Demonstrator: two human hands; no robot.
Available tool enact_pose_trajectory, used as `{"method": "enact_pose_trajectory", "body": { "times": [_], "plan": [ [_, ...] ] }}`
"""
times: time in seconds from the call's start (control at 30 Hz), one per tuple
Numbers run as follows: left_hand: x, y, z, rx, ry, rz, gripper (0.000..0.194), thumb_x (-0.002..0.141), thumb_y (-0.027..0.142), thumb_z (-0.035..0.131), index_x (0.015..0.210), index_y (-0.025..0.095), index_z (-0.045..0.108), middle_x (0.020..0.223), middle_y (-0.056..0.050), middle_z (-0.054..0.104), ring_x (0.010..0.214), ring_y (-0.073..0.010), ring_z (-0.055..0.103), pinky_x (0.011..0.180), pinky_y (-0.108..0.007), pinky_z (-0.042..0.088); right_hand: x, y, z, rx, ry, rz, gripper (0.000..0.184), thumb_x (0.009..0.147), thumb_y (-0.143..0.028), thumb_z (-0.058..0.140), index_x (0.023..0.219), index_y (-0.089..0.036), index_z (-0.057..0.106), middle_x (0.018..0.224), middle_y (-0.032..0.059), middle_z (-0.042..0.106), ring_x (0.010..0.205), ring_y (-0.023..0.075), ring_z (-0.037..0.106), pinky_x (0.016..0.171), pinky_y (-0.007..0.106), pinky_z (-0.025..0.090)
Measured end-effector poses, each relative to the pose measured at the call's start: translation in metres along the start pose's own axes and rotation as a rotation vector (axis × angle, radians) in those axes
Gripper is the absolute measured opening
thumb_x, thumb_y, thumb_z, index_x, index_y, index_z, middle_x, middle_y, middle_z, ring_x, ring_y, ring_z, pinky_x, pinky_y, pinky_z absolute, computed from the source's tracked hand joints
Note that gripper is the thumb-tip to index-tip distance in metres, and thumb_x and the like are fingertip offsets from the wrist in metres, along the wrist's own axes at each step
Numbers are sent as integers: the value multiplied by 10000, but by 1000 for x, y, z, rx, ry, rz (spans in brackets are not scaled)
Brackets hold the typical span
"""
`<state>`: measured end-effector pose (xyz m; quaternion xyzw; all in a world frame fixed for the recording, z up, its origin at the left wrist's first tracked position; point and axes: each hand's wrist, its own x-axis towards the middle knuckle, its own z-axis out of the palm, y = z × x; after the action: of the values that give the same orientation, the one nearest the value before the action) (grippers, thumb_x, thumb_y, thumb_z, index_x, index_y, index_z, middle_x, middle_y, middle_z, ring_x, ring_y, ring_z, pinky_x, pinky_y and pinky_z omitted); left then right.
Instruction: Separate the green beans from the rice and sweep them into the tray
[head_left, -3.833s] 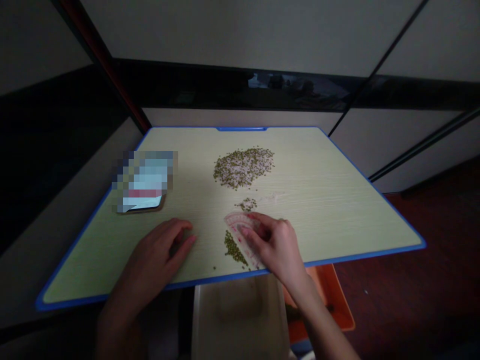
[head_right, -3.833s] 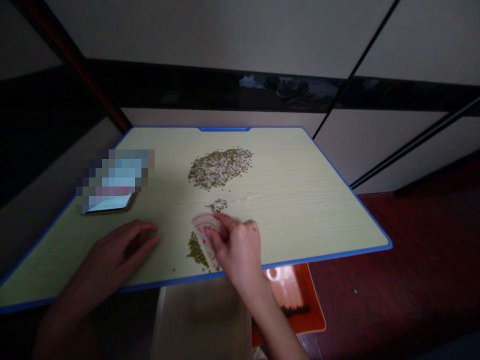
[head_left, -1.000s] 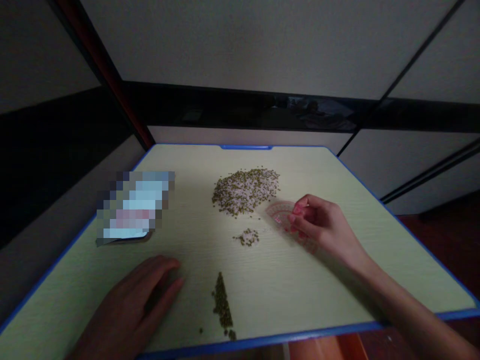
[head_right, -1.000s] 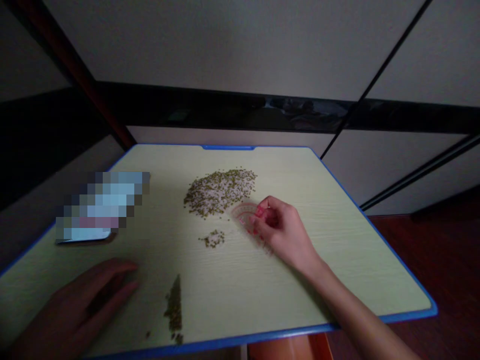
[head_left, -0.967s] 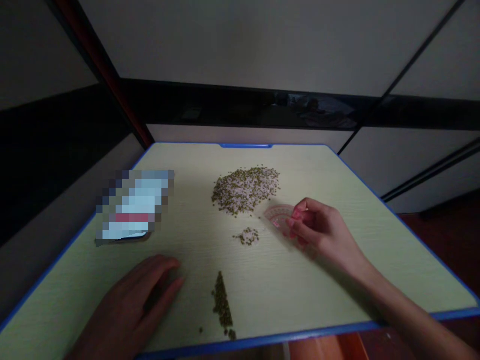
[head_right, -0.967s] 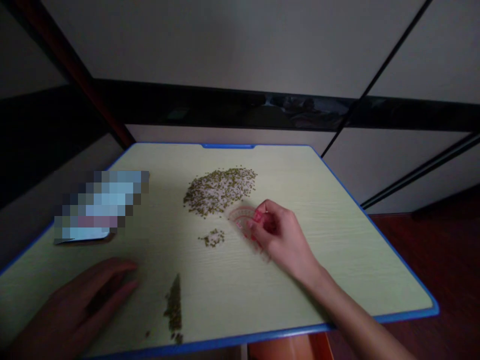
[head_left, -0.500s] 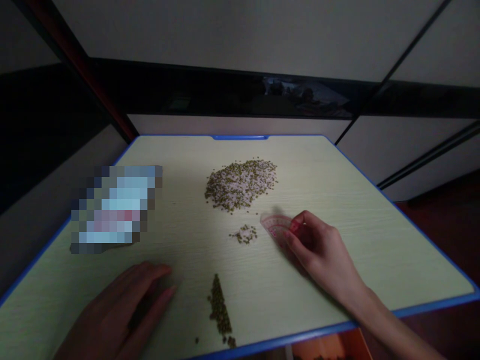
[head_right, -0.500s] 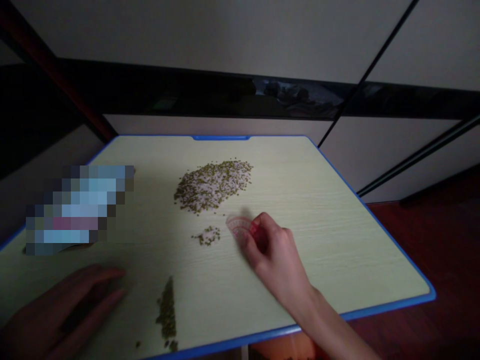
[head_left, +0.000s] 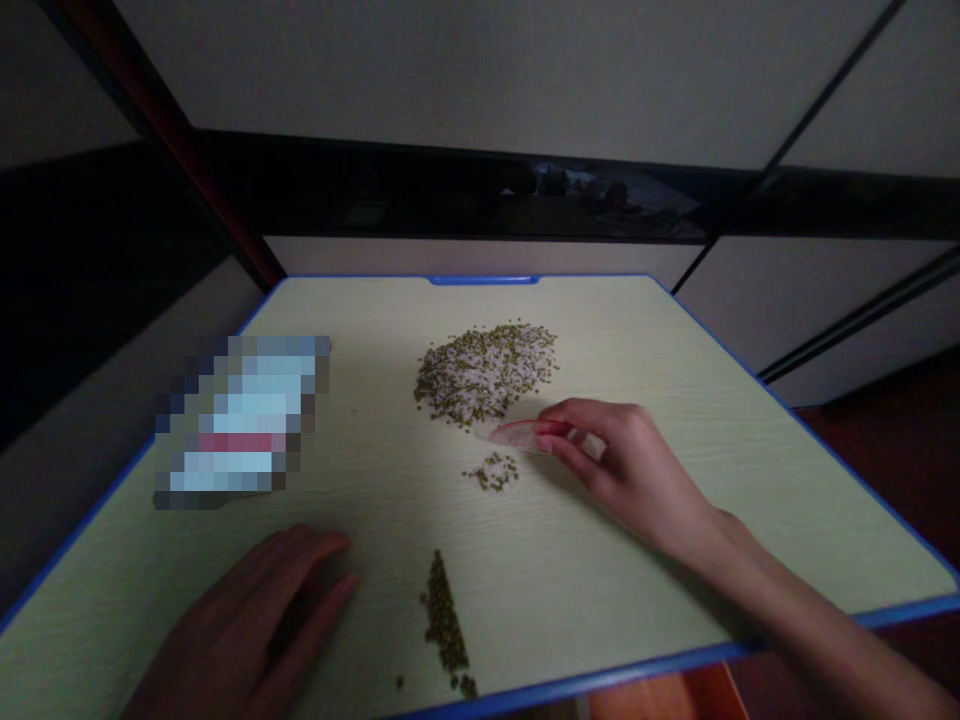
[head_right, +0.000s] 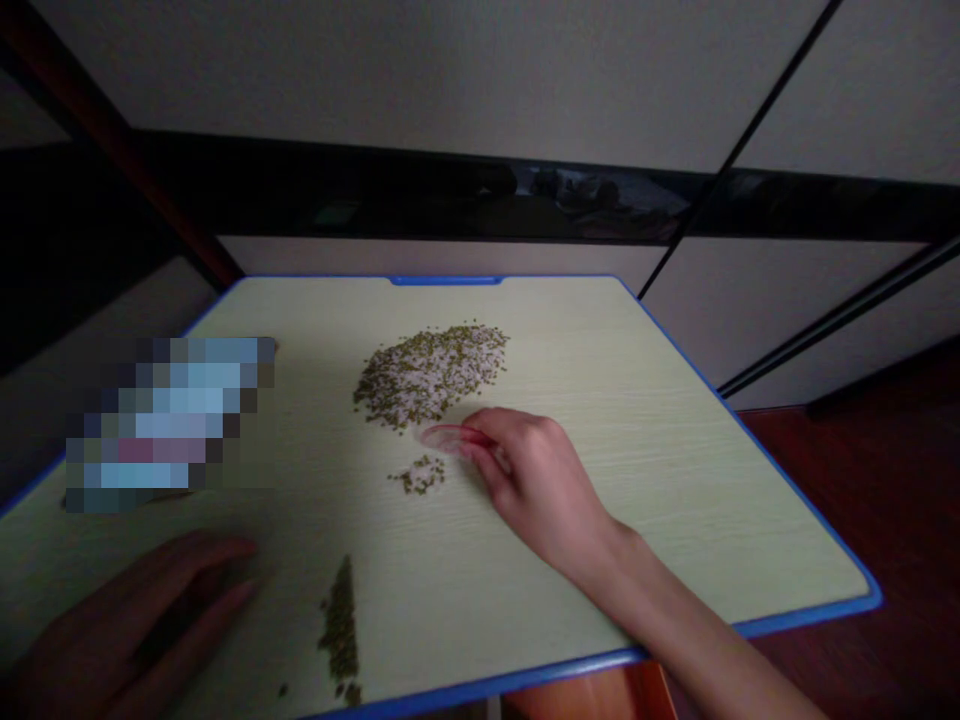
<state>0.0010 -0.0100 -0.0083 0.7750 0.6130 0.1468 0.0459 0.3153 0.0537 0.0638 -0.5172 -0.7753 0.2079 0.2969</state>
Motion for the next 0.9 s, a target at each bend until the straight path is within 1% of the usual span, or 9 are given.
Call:
{"method": "enact_pose_trajectory", "body": {
  "times": [0.07, 0.23, 0.27, 0.33, 0.4, 0.5, 0.63, 0.8, 0.9],
  "plan": [
    [1, 1, -1, -2, -6, -3, 395, 854, 519, 369, 1007, 243, 607, 1010, -48, 650, 922, -199, 625, 904, -358, 492, 14, -3, -1, 46, -66, -78, 153, 835, -121, 512, 837, -136, 665, 773, 43, 690, 675, 134, 609, 620, 230, 427],
    [3, 3, -3, -9, 14, 10, 391, 846, 527, 385, 997, 244, 609, 993, -43, 652, 896, -191, 628, 884, -341, 501, 51, -10, 0, 216, -341, -181, 214, 823, -53, 486, 860, -94, 694, 836, 76, 704, 759, 135, 637, 664, 218, 449],
    [3, 4, -3, -7, 18, 13, 390, 847, 526, 383, 994, 246, 610, 987, -42, 653, 892, -190, 629, 883, -339, 500, 58, -12, 1, 232, -376, -184, 210, 818, -44, 486, 868, -75, 687, 818, 80, 700, 737, 130, 632, 647, 213, 448],
    [3, 5, -3, -4, 19, 13, 392, 850, 524, 376, 997, 245, 608, 985, -44, 653, 891, -192, 629, 887, -341, 497, 70, -14, 5, 223, -469, -221, 239, 789, 8, 470, 875, -75, 677, 822, 70, 696, 747, 124, 625, 651, 208, 444],
    [4, 6, -4, -8, 14, 12, 398, 849, 528, 373, 996, 242, 608, 989, -46, 652, 889, -192, 630, 880, -336, 499, 79, -16, 11, 190, -527, -275, 280, 763, 39, 451, 889, -79, 672, 841, 68, 691, 762, 125, 613, 665, 213, 436],
    [6, 9, -5, -22, 11, 19, 398, 841, 538, 384, 977, 243, 614, 974, -41, 658, 888, -191, 632, 860, -322, 507, 86, -18, 21, 161, -528, -319, 313, 740, 38, 448, 936, -75, 664, 804, 56, 670, 716, 112, 583, 648, 206, 414],
    [8, 10, -6, -14, 24, 42, 375, 847, 514, 390, 964, 240, 618, 950, -35, 665, 871, -184, 637, 847, -305, 512, 89, -17, 29, 148, -535, -305, 343, 705, 45, 453, 950, -83, 657, 722, 20, 633, 647, 86, 536, 617, 190, 388],
    [7, 7, -2, 1, 57, 66, 353, 850, 502, 394, 971, 250, 610, 958, -28, 662, 864, -180, 637, 859, -298, 506, 89, -10, 32, 200, -569, -315, 392, 657, 92, 402, 898, -66, 667, 786, 51, 659, 677, 92, 558, 608, 187, 402],
    [7, 6, -2, 8, 59, 75, 359, 852, 502, 393, 987, 246, 606, 966, -34, 660, 870, -179, 635, 857, -295, 505, 89, -6, 34, 246, -565, -297, 428, 643, 108, 384, 925, -44, 668, 797, 70, 672, 675, 101, 580, 598, 193, 413]
  ]
}}
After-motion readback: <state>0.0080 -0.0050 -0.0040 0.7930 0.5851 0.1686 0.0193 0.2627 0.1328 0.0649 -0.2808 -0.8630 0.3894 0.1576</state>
